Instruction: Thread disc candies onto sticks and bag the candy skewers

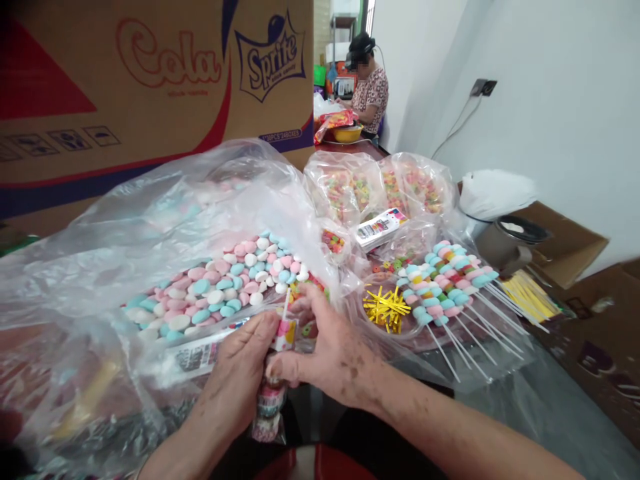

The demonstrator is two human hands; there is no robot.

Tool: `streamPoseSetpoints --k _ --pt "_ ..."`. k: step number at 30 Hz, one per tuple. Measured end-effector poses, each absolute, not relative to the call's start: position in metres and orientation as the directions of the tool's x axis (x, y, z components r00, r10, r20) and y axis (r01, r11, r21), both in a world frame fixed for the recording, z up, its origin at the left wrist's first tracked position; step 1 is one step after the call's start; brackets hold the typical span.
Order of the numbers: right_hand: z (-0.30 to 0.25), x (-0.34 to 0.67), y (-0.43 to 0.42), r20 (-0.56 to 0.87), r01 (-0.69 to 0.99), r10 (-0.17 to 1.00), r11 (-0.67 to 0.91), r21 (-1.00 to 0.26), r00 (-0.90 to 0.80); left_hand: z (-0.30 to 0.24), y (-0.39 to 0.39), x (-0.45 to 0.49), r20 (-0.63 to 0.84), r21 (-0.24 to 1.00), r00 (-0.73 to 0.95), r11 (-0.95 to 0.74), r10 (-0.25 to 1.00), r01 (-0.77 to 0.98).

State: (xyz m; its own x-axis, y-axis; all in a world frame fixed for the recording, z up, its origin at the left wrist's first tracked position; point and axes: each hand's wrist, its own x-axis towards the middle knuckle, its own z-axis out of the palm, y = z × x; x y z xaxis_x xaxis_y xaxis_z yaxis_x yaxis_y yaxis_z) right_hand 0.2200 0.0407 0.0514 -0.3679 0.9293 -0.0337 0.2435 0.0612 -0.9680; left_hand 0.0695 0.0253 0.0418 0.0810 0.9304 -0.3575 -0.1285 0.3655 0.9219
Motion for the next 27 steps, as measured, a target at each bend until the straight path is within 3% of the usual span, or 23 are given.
streamPoseSetpoints --k 3,6,9,15,17,20,23,27 --pt "0.043 0.213 0.037 -0.141 0.061 0.912 -0.127 -0.990 -0.386 0.044 0.026 0.070 -0.358 0.930 0.105 0.364 0.928 -0.041" --pt "0.034 0.212 0.037 -0.146 -0.142 0.907 -0.217 -0.966 -0.396 0.043 0.023 0.071 -0.351 0.910 0.187 0.381 0.918 -0.164" --pt "0.028 0.214 0.038 -0.171 -0.222 0.916 -0.263 -0.939 -0.362 0.039 0.020 0.069 -0.326 0.861 0.263 0.400 0.908 -0.314" --pt "0.021 0.217 0.037 -0.052 -0.377 0.877 -0.258 -0.889 -0.478 0.038 0.021 0.060 -0.435 0.821 0.237 0.491 0.869 -0.292" --pt "0.018 0.221 0.038 0.000 -0.331 0.859 -0.197 -0.923 -0.511 0.041 0.023 0.055 -0.492 0.796 0.300 0.562 0.817 -0.226" --pt "0.017 0.229 0.040 0.151 -0.096 0.812 0.117 -0.988 -0.564 0.041 0.026 0.047 -0.575 0.745 0.433 0.663 0.694 -0.073" --pt "0.020 0.236 0.041 0.304 0.099 0.765 0.430 -0.897 -0.568 0.038 0.029 0.040 -0.558 0.729 0.537 0.683 0.633 -0.046" --pt "0.027 0.238 0.040 0.355 0.185 0.734 0.542 -0.820 -0.579 0.036 0.030 0.033 -0.480 0.715 0.668 0.695 0.568 -0.077"
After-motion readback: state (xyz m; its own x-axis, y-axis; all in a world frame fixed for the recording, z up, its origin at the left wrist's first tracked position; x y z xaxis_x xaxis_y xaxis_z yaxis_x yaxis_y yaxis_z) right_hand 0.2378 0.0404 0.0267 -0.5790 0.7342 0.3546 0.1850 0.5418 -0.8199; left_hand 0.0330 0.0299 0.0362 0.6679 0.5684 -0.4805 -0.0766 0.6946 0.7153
